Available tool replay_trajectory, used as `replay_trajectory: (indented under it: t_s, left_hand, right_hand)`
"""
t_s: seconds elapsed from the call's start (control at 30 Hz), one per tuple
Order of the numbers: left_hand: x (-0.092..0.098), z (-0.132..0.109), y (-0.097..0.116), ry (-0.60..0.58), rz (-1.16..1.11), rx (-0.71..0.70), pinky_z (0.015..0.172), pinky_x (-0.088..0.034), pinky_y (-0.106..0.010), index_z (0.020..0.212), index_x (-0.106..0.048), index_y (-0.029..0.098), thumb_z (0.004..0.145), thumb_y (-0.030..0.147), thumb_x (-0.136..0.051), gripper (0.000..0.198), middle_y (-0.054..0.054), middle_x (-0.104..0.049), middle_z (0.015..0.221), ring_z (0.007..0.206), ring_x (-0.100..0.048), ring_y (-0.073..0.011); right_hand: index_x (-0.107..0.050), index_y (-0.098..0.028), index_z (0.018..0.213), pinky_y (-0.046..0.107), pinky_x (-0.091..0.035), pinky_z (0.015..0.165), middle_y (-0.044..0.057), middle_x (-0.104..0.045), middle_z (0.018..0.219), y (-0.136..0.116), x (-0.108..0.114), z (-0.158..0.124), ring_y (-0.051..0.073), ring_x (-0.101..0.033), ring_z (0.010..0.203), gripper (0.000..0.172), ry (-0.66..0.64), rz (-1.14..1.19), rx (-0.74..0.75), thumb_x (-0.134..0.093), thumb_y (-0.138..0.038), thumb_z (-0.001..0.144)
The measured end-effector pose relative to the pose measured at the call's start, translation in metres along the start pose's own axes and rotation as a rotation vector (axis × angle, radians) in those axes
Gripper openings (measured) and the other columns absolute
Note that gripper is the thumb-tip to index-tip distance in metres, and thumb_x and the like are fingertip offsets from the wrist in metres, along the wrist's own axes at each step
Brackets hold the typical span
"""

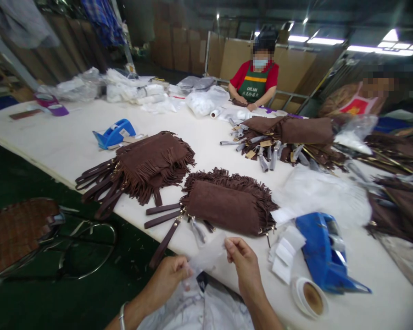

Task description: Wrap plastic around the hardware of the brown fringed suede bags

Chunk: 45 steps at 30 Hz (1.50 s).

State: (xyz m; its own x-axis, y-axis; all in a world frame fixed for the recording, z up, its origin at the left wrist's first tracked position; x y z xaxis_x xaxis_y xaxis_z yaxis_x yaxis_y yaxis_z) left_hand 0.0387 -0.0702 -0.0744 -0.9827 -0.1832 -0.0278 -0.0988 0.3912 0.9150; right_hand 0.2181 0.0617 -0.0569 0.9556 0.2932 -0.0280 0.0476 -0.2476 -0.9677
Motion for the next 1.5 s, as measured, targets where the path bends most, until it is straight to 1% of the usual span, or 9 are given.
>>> replay_trajectory:
  t_s: [0.13,0.23,0.43,0.67,0.83,1.1,1.23,1.37,1.5]
  left_hand:
    - [0.019,-0.020,0.010,0.056,0.322,-0.083,0.061,-0.035,-0.026,0.063,-0.057,0.019,0.089,0.047,-0.048,0.040,-0.001,-0.062,0.061,0.062,-0.057,-0.0177]
    - [0.036,-0.032,0.002,0.085,0.280,-0.059,0.064,-0.037,-0.026,0.068,-0.060,0.018,0.088,0.050,-0.048,0.039,-0.001,-0.063,0.066,0.067,-0.057,-0.0180]
    - [0.064,-0.047,-0.049,0.116,-0.085,0.154,0.053,-0.035,-0.025,0.064,-0.054,0.016,0.050,0.058,-0.081,0.052,0.000,-0.059,0.060,0.054,-0.052,-0.0148]
    - [0.078,-0.081,-0.049,0.128,0.082,0.080,0.062,-0.037,-0.026,0.071,-0.059,0.017,0.084,0.058,-0.051,0.044,-0.002,-0.065,0.059,0.059,-0.056,-0.0171]
    - [0.092,-0.103,-0.057,0.173,0.305,0.062,0.068,-0.036,-0.026,0.067,-0.061,0.019,0.091,0.054,-0.040,0.047,-0.002,-0.063,0.068,0.067,-0.056,-0.0169]
    - [0.109,-0.122,-0.126,0.235,-0.190,0.279,0.056,-0.032,-0.024,0.068,-0.055,0.015,0.052,0.055,-0.083,0.051,0.003,-0.056,0.060,0.058,-0.050,-0.0128]
    - [0.110,-0.129,-0.115,0.302,-0.346,0.303,0.056,-0.034,-0.024,0.067,-0.058,0.014,0.053,0.053,-0.084,0.049,0.001,-0.059,0.061,0.058,-0.051,-0.0121]
    - [0.109,-0.135,-0.093,0.398,-0.600,0.319,0.072,-0.045,-0.027,0.081,-0.063,0.015,0.072,0.040,-0.076,0.029,-0.002,-0.064,0.080,0.072,-0.057,-0.0132]
    - [0.111,-0.140,-0.085,0.521,-0.662,0.334,0.078,-0.048,-0.031,0.085,-0.066,0.016,0.072,0.039,-0.076,0.028,-0.004,-0.066,0.088,0.078,-0.059,-0.0152]
  right_hand:
    - [-0.063,-0.018,0.073,0.024,-0.031,0.053,-0.004,-0.047,0.057,0.006,-0.017,-0.005,0.011,-0.040,0.054,0.027,-0.074,0.024,-0.042,-0.066,-0.045,0.079]
    - [-0.062,-0.017,0.072,0.023,-0.031,0.052,-0.005,-0.047,0.055,0.010,-0.031,-0.007,0.010,-0.039,0.052,0.029,-0.126,0.043,-0.069,-0.066,-0.046,0.079]
    - [-0.058,-0.018,0.067,0.023,-0.031,0.051,-0.005,-0.047,0.054,0.012,-0.048,-0.004,0.010,-0.038,0.051,0.032,-0.117,0.023,-0.089,-0.066,-0.048,0.077]
    - [-0.053,-0.020,0.062,0.022,-0.028,0.047,-0.006,-0.044,0.051,0.014,-0.072,-0.001,0.009,-0.035,0.047,0.036,-0.149,-0.074,-0.116,-0.066,-0.050,0.077]
    - [-0.058,-0.019,0.069,0.022,-0.026,0.045,-0.006,-0.042,0.050,0.021,-0.098,-0.008,0.009,-0.034,0.046,0.034,-0.301,-0.099,-0.105,-0.064,-0.051,0.077]
    - [-0.061,-0.018,0.075,0.022,-0.030,0.047,-0.006,-0.045,0.053,0.033,-0.122,-0.016,0.010,-0.039,0.049,0.029,-0.402,-0.158,-0.124,-0.063,-0.046,0.079]
    - [-0.062,-0.017,0.075,0.022,-0.029,0.045,-0.005,-0.046,0.054,0.033,-0.119,-0.011,0.009,-0.038,0.049,0.029,-0.377,-0.139,-0.152,-0.066,-0.046,0.076]
    - [-0.064,-0.017,0.077,0.022,-0.029,0.045,-0.006,-0.045,0.053,0.031,-0.117,-0.011,0.009,-0.037,0.048,0.030,-0.370,-0.077,-0.223,-0.070,-0.046,0.072]
    - [-0.067,-0.016,0.095,0.022,-0.031,0.048,-0.005,-0.050,0.056,0.031,-0.118,-0.014,0.008,-0.039,0.049,0.040,-0.393,-0.022,-0.329,-0.075,-0.044,0.067]
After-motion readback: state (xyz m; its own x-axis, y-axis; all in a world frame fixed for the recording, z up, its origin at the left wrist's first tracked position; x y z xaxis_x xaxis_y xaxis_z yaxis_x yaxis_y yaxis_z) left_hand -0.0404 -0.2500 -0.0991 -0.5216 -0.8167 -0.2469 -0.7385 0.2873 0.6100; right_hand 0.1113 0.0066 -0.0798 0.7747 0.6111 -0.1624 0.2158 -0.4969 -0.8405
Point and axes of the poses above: each hand's wrist, its own z-axis towards the middle knuckle, its own x-axis out of the back of the hand, y = z × x, the point moved 1 cm from there along z, towards the middle knuckle
